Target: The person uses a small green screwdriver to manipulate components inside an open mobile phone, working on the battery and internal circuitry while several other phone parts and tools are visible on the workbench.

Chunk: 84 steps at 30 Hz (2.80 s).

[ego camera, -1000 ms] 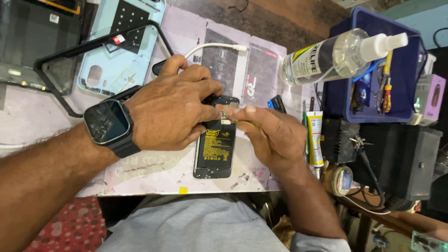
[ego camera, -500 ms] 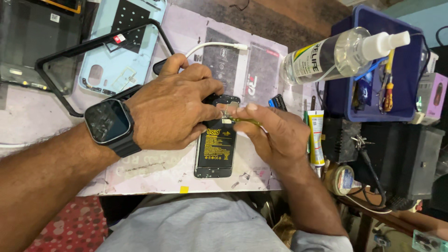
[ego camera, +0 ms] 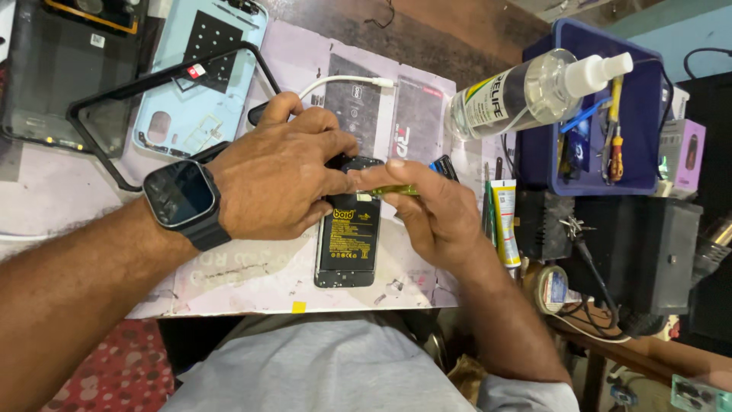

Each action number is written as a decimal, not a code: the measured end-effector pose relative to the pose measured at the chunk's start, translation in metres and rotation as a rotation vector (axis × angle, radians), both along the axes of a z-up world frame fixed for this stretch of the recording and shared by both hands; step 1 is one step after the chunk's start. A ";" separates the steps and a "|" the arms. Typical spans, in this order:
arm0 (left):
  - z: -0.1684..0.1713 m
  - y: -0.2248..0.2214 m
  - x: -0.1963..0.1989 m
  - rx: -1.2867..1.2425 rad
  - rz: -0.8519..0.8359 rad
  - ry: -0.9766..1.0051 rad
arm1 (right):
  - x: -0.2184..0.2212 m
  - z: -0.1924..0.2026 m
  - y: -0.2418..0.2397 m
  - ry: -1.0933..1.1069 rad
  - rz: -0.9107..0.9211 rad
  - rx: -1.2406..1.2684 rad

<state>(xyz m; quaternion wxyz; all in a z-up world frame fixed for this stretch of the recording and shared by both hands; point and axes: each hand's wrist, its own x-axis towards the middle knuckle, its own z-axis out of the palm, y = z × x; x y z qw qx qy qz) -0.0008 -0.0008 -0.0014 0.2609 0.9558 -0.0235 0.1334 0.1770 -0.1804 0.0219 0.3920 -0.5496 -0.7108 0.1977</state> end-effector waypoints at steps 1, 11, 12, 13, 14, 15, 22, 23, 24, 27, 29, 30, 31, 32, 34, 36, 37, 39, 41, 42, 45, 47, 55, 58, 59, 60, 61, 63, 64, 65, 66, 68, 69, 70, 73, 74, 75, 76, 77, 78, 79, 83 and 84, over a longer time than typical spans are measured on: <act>-0.001 -0.001 0.000 0.004 0.002 0.002 | 0.001 -0.004 -0.002 0.002 -0.021 0.022; 0.001 -0.002 0.000 0.010 0.003 0.040 | -0.011 0.013 0.000 -0.189 -0.080 0.032; -0.001 -0.003 -0.001 -0.002 0.011 0.064 | -0.011 0.026 -0.001 -0.260 -0.062 0.010; -0.003 -0.003 -0.003 0.007 0.005 0.046 | -0.010 0.037 0.001 -0.351 -0.014 -0.049; -0.005 -0.002 -0.004 0.015 -0.001 0.029 | -0.004 0.048 0.008 -0.442 0.035 -0.108; -0.006 0.000 -0.001 0.033 -0.012 -0.004 | 0.002 0.059 0.016 -0.547 0.077 -0.159; -0.007 -0.002 -0.002 0.018 0.005 0.008 | -0.018 0.087 0.056 -1.236 0.546 -0.189; -0.007 -0.001 -0.002 0.018 0.002 0.013 | -0.019 0.087 0.059 -1.332 0.578 -0.205; -0.006 -0.001 -0.002 0.017 0.000 0.017 | -0.020 0.086 0.061 -1.428 0.611 -0.222; -0.004 -0.001 -0.002 0.036 0.009 0.055 | -0.018 0.079 0.069 -1.483 0.769 -0.257; 0.000 0.000 -0.003 0.011 0.001 0.032 | -0.016 0.078 0.073 -1.387 0.756 -0.207; 0.001 0.000 -0.004 -0.002 0.000 0.022 | -0.015 0.077 0.076 -1.338 0.751 -0.182; 0.002 0.000 -0.004 0.007 -0.003 0.052 | -0.014 0.076 0.078 -1.335 0.765 -0.195; 0.003 0.001 -0.003 0.015 -0.005 0.083 | -0.014 0.074 0.080 -1.333 0.778 -0.208; 0.003 -0.001 -0.005 0.022 -0.005 0.096 | -0.014 0.072 0.081 -1.306 0.792 -0.240; 0.003 0.000 -0.004 0.033 -0.001 0.050 | -0.013 0.071 0.082 -1.275 0.782 -0.270; 0.002 0.000 -0.003 0.050 0.003 0.052 | -0.013 0.071 0.082 -1.266 0.767 -0.289; -0.001 0.000 -0.003 0.089 0.013 0.055 | -0.010 0.071 0.081 -1.248 0.737 -0.320; -0.003 0.000 -0.003 0.096 0.011 0.051 | -0.009 0.067 0.079 -1.225 0.628 -0.391; -0.004 -0.001 -0.004 0.100 0.011 0.051 | -0.009 0.066 0.076 -1.211 0.574 -0.424; -0.001 -0.002 -0.002 0.140 0.002 0.036 | -0.012 0.068 0.073 -1.110 0.396 -0.565; -0.001 -0.005 -0.005 0.173 -0.007 0.079 | -0.017 0.074 0.068 -1.039 0.309 -0.670; -0.012 0.048 0.002 -0.066 0.350 -0.388 | 0.002 0.112 0.043 -0.187 -0.310 -0.941; -0.008 0.091 -0.016 -0.145 0.643 -0.691 | 0.004 0.108 0.041 0.465 -0.045 -0.791; -0.009 0.102 -0.021 -0.263 0.664 -0.723 | 0.001 0.099 0.043 0.507 0.065 -0.749; -0.010 0.113 -0.025 -0.381 0.683 -0.754 | -0.001 0.090 0.045 0.549 0.175 -0.706; -0.013 0.121 -0.028 -0.502 0.698 -0.781 | -0.004 0.080 0.046 0.567 0.176 -0.669; -0.018 0.131 -0.027 -0.632 0.684 -0.849 | -0.009 0.058 0.049 0.602 0.174 -0.591; -0.020 0.134 -0.026 -0.698 0.672 -0.883 | -0.012 0.045 0.053 0.600 0.095 -0.540; -0.021 0.136 -0.027 -0.645 0.688 -0.880 | -0.017 0.032 0.058 0.596 0.014 -0.485; -0.022 0.136 -0.027 -0.592 0.703 -0.877 | -0.021 0.024 0.063 0.591 -0.066 -0.431; -0.021 0.134 -0.027 -0.541 0.723 -0.849 | -0.028 0.018 0.074 0.235 -0.055 -0.253; -0.020 0.132 -0.027 -0.542 0.726 -0.823 | -0.033 0.014 0.082 0.061 -0.053 -0.166; -0.019 0.129 -0.027 -0.543 0.728 -0.796 | -0.037 0.013 0.088 0.009 -0.046 -0.114; -0.014 0.123 -0.029 -0.504 0.743 -0.759 | -0.050 0.003 0.103 0.016 -0.034 -0.008; -0.012 0.122 -0.029 -0.496 0.736 -0.768 | -0.055 -0.003 0.107 0.125 -0.032 -0.006; -0.011 0.121 -0.030 -0.488 0.734 -0.773 | -0.059 -0.009 0.110 0.238 -0.028 -0.006; -0.011 0.120 -0.030 -0.480 0.731 -0.779 | -0.061 -0.012 0.112 0.213 -0.017 0.022; -0.011 0.119 -0.030 -0.498 0.740 -0.756 | -0.062 -0.015 0.113 0.186 -0.006 0.049; -0.011 0.119 -0.031 -0.517 0.749 -0.733 | -0.063 -0.017 0.114 0.160 0.004 0.075; -0.010 0.119 -0.030 -0.533 0.758 -0.713 | -0.064 -0.017 0.115 0.118 0.002 0.084; -0.008 0.117 -0.031 -0.454 0.755 -0.737 | -0.068 -0.018 0.121 0.007 -0.002 0.119; -0.008 0.116 -0.032 -0.445 0.745 -0.745 | -0.069 -0.018 0.122 -0.005 -0.002 0.128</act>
